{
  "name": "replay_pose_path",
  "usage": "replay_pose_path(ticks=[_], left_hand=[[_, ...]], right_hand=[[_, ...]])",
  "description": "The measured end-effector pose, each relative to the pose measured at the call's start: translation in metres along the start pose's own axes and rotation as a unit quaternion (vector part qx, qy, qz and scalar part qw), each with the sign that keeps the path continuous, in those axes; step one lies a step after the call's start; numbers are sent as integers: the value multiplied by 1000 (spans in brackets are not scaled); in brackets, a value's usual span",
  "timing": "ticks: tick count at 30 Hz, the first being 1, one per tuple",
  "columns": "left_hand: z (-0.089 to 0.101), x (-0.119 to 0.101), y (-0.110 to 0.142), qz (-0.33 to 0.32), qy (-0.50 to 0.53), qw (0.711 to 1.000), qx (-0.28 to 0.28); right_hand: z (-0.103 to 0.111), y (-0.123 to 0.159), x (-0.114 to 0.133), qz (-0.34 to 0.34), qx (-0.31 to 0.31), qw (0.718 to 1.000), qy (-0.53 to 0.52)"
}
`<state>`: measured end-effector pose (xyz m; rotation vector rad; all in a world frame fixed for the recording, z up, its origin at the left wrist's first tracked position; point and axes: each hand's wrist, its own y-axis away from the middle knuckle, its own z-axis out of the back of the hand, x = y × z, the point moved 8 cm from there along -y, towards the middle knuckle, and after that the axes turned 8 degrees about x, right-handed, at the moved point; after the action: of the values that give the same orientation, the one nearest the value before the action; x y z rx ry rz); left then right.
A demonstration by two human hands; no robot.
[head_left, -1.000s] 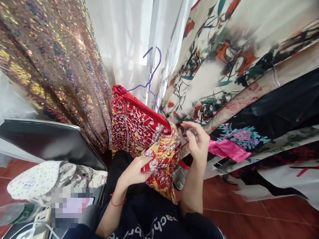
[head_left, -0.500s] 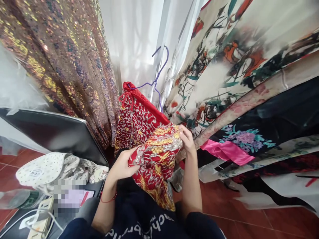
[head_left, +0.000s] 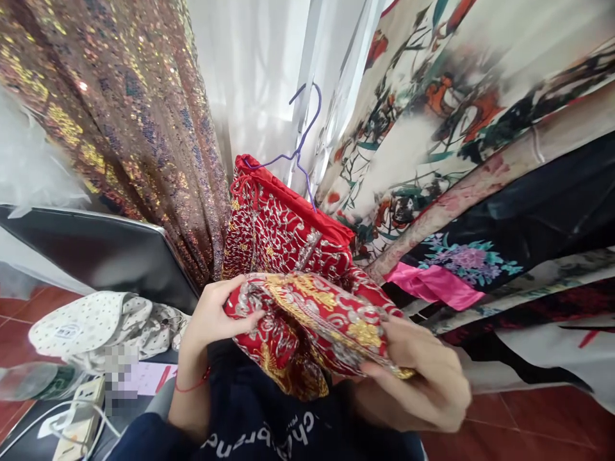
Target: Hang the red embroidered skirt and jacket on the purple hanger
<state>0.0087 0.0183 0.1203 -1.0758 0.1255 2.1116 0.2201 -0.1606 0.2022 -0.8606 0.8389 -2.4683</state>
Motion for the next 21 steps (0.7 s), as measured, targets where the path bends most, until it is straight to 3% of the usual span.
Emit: replay_pose_path(ticks=[3, 7, 10, 14, 17, 21], left_hand=[[7, -3, -6, 19, -99, 995, -21], [36, -2, -13, 36, -157, 982, -95], [66, 3, -9, 39, -128, 973, -189], [98, 5, 2, 46, -101, 953, -282], [109, 4, 1, 58, -133, 952, -269], [113, 11, -12, 49, -126, 977, -163]], right_hand=[[-12, -14, 17, 30, 33, 998, -52], [-20, -28, 8, 6, -22, 998, -58], [-36, -41, -31, -54, -2, 998, -35], [-78, -46, -108, -178, 151, 972, 17], [-107, -42, -131, -150, 247, 957, -20], [-109, -41, -115, -55, 255, 954, -144]])
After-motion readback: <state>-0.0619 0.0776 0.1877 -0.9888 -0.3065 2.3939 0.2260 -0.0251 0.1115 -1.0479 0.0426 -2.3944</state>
